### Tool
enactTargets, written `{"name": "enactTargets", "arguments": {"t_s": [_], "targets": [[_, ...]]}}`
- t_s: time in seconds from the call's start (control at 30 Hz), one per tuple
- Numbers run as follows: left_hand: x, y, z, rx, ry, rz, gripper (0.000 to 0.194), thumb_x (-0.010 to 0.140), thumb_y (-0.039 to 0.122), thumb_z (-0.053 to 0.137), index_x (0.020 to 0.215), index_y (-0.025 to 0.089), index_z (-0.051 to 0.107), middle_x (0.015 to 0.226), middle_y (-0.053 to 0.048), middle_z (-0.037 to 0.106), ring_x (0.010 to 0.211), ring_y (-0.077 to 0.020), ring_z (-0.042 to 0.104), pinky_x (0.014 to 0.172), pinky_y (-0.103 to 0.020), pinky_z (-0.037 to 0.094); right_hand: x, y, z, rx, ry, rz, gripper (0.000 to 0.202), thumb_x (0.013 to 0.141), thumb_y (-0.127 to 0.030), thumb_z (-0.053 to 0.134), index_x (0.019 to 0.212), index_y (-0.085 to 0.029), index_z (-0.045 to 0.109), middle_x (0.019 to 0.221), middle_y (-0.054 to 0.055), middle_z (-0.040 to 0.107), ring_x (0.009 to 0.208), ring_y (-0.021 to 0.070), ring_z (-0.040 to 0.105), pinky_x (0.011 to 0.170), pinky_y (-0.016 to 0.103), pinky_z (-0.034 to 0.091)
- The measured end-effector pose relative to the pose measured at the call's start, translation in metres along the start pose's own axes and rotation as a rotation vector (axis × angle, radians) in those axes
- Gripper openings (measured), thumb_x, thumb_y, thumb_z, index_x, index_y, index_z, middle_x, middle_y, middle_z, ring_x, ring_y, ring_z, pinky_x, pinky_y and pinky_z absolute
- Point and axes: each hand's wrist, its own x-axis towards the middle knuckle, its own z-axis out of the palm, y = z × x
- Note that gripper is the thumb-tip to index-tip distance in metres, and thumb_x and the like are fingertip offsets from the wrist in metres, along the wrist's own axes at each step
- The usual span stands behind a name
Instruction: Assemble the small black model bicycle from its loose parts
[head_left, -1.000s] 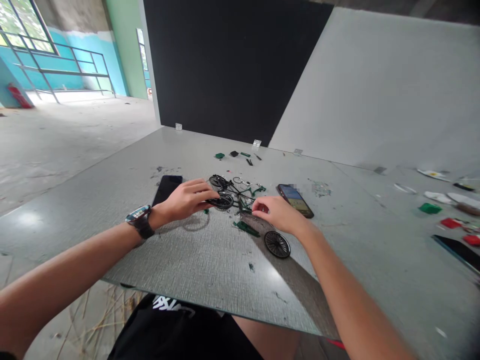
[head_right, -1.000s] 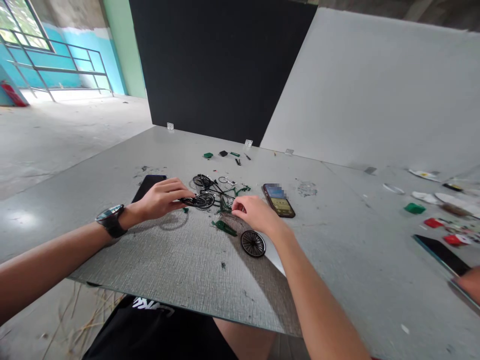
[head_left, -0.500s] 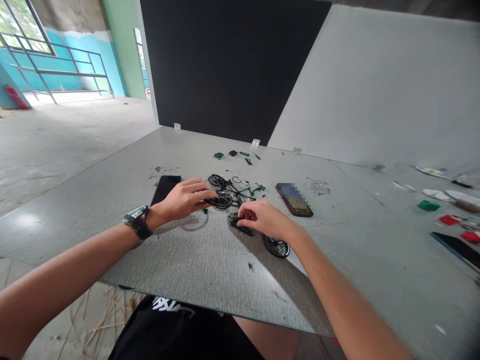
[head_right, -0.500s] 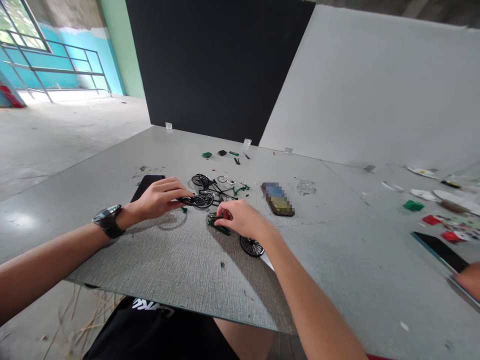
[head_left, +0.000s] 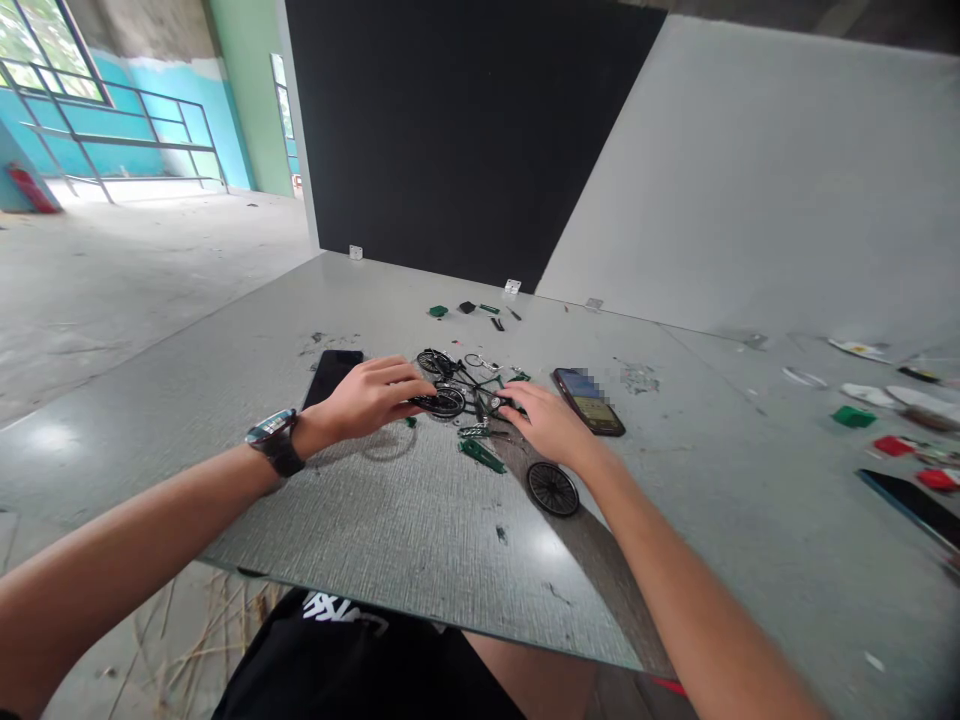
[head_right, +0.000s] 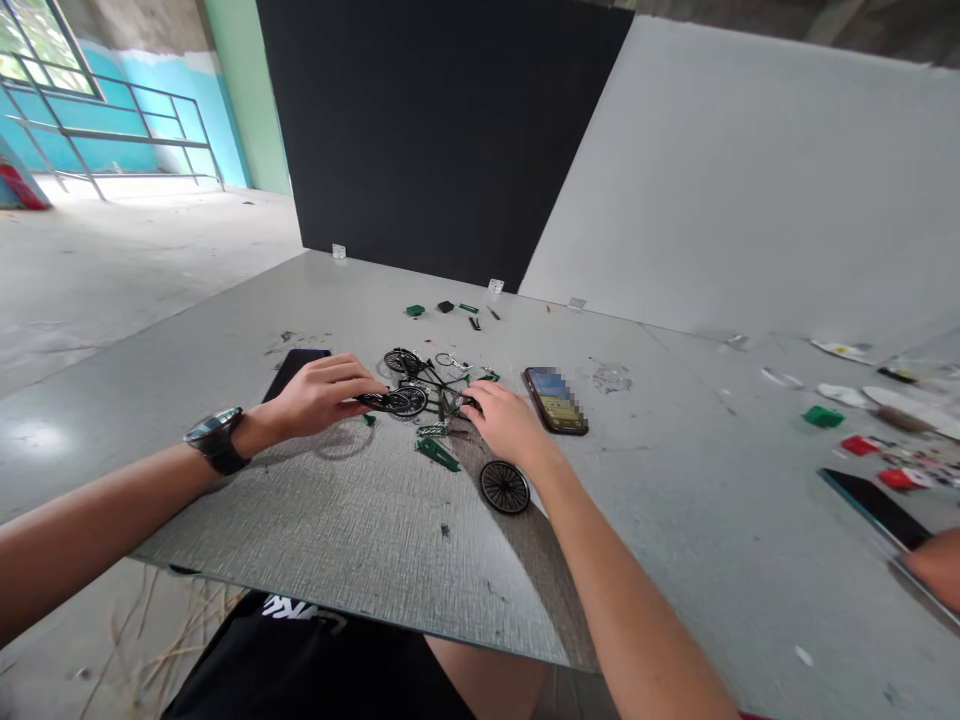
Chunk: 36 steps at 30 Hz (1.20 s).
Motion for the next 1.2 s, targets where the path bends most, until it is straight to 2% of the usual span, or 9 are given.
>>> {"name": "enactTargets", "arguments": {"t_s": [0.13, 0.33, 0.5, 0.7, 0.8, 1.0, 1.2], "targets": [[0.0, -0.001, 0.0, -0.002, -0.002, 0.008, 0.02, 0.102, 0.031, 0.057, 0.114, 0.018, 0.065, 0.097, -0.007, 0.072, 0.087, -0.0176, 0.064, 0.075, -0.031, 0.052, 0.0, 0.001, 0.0, 0.012, -0.02, 0.017, 0.032, 0.101, -0.034, 0.051, 0.124, -0.018, 0.066, 0.129, 0.014, 0.069, 0.121, 0.029, 0.063, 0.105, 0.047, 0.048], [-0.001, -0.001, 0.0, -0.005, -0.009, -0.002, 0.02, 0.102, 0.032, 0.058, 0.114, 0.018, 0.066, 0.098, -0.008, 0.072, 0.088, -0.018, 0.064, 0.077, -0.032, 0.053, -0.001, -0.003, -0.008, 0.059, 0.003, 0.026, 0.024, 0.098, -0.029, 0.056, 0.118, -0.022, 0.067, 0.123, 0.01, 0.07, 0.115, 0.0264, 0.064, 0.103, 0.044, 0.049], [-0.002, -0.002, 0.001, -0.01, -0.001, -0.007, 0.02, 0.102, 0.033, 0.057, 0.113, 0.019, 0.067, 0.096, -0.007, 0.072, 0.088, -0.0179, 0.065, 0.077, -0.031, 0.053, -0.002, -0.027, -0.011, 0.118, 0.026, -0.101, 0.022, 0.098, -0.029, 0.057, 0.117, -0.024, 0.068, 0.123, 0.008, 0.07, 0.118, 0.0255, 0.062, 0.105, 0.044, 0.047], [-0.003, -0.003, 0.002, 0.01, -0.005, -0.01, 0.019, 0.102, 0.032, 0.058, 0.114, 0.019, 0.066, 0.096, -0.007, 0.072, 0.086, -0.0174, 0.065, 0.076, -0.031, 0.052, -0.003, -0.058, -0.007, 0.113, -0.056, -0.23, 0.025, 0.096, -0.04, 0.065, 0.115, -0.026, 0.069, 0.122, 0.007, 0.069, 0.117, 0.0264, 0.061, 0.103, 0.043, 0.047], [-0.003, -0.004, 0.003, 0.003, -0.013, -0.005, 0.019, 0.101, 0.031, 0.059, 0.113, 0.019, 0.066, 0.096, -0.007, 0.072, 0.086, -0.0179, 0.064, 0.076, -0.031, 0.052, -0.003, -0.063, -0.003, 0.093, -0.044, -0.25, 0.026, 0.099, -0.041, 0.06, 0.117, -0.026, 0.07, 0.122, 0.008, 0.068, 0.118, 0.0274, 0.059, 0.103, 0.045, 0.047], [-0.004, -0.005, 0.005, 0.002, -0.014, -0.009, 0.019, 0.102, 0.031, 0.058, 0.114, 0.02, 0.067, 0.096, -0.007, 0.072, 0.086, -0.0175, 0.064, 0.075, -0.031, 0.052, -0.002, -0.065, 0.003, 0.058, -0.061, -0.2, 0.033, 0.104, -0.027, 0.044, 0.124, -0.027, 0.07, 0.123, 0.009, 0.066, 0.116, 0.0269, 0.058, 0.103, 0.048, 0.048], [-0.003, -0.004, 0.002, 0.009, -0.013, -0.013, 0.018, 0.101, 0.03, 0.058, 0.113, 0.019, 0.066, 0.096, -0.007, 0.072, 0.085, -0.0177, 0.064, 0.075, -0.031, 0.052, -0.002, -0.066, 0.002, 0.064, -0.043, -0.169, 0.032, 0.103, -0.026, 0.045, 0.124, -0.025, 0.07, 0.122, 0.01, 0.065, 0.115, 0.0278, 0.058, 0.103, 0.048, 0.049]]}}
